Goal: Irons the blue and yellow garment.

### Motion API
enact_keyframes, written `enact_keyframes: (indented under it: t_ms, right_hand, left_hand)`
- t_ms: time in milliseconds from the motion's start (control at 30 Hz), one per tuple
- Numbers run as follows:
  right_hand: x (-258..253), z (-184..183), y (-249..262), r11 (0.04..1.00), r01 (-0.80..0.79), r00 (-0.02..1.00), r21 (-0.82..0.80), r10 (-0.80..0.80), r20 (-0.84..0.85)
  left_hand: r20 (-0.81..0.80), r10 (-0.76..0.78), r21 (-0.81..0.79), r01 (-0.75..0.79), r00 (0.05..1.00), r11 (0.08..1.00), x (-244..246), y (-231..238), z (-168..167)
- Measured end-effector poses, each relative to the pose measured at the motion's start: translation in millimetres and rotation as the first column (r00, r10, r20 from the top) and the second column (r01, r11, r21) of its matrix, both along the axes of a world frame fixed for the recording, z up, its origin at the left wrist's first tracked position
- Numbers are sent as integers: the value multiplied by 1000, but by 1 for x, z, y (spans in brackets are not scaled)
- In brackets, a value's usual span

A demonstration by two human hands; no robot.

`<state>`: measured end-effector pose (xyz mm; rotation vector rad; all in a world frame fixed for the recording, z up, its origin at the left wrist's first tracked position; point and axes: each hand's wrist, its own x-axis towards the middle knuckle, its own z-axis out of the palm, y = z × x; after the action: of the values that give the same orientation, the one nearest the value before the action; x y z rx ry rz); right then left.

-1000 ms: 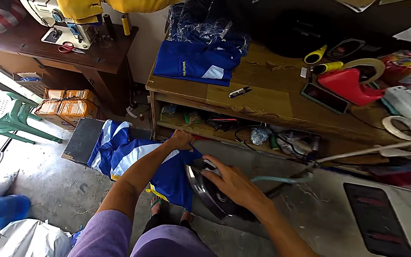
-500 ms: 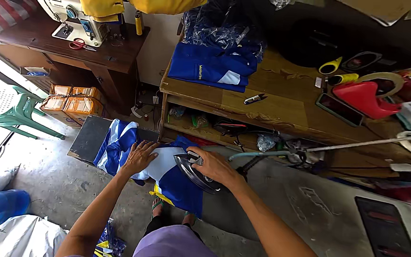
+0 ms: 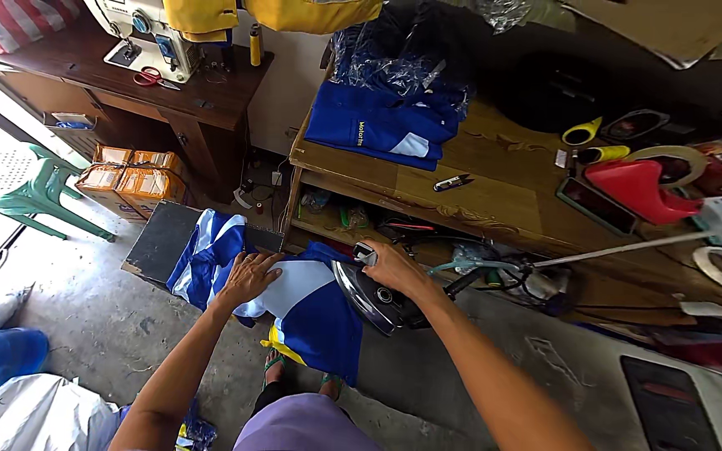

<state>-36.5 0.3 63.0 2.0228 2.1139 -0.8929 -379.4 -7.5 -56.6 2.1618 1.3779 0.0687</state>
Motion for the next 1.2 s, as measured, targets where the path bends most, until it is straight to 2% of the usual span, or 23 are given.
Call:
enact_keyframes:
  t_ms: [133,200,300,367,433,467,533,600,667,733,767,800,867,933,1000,1133,1200]
  right_hand:
    - [6,10,-16,998,58,998,5,-58,-1]
    - [-3,25,-26,999,51,998,5,-51,26]
    - [-28,43,-35,998,-62,998,0,62,23]
    - [-51,46,-35,988,-157,988,-6,157,5]
    - [-78,45,-32,970,-242,970,-20,242,6]
    - [-92,43,-30,960,-278,960,-32,279,10]
    - [-116,38,-26,941,-333,942,-52,335,20]
    - [-131,34,-22,932,-357,933,-58,359,27]
    - [-135,34,-18,931,-361,931,-59,363,31]
    - [-132,33,-15,921,-382,922,-69,386,38]
    - [-130,33,-13,911,-405,912,-73,408,37]
    - [-129,32,-10,899,-431,900,-76,434,35]
    - [-135,31,-5,872,-485,872,-73,488,39]
    - [-147,29,-1,850,-523,849,-62,526,44]
    - [-160,27,5,856,-516,855,-41,518,36]
    - [-160,14,30,932,-361,932,33,361,4]
    - [-146,11,40,956,-288,958,48,288,11]
  left_hand:
    - [17,4,26,-4,1000,1000,1,-1,1]
    - [7,-6,-10,6,1000,1000,3,1,4]
    - [61,-13,-117,20,998,993,0,7,11]
    - [170,29,-213,8,985,977,-5,16,18]
    - [260,129,-275,-55,957,960,-11,25,19]
    - [246,185,-286,-111,952,952,-15,28,19]
    - [109,332,-267,-295,937,918,-30,29,14]
    - [16,538,-279,-513,843,812,-53,20,-1]
    - [103,733,-435,-632,673,641,-75,2,-22]
    - [202,887,-694,-578,415,428,-84,-27,-41]
    - [207,924,-789,-503,322,352,-85,-40,-49]
    - [244,935,-835,-434,256,337,-85,-50,-59]
    - [379,920,-861,-326,100,390,-84,-62,-71]
    - [428,904,-859,-306,7,409,-87,-62,-70]
    - [438,898,-817,-404,29,412,-95,-55,-68]
    - [444,870,-666,-571,213,480,-108,-44,-77]
    - [431,867,-631,-603,251,488,-109,-44,-78]
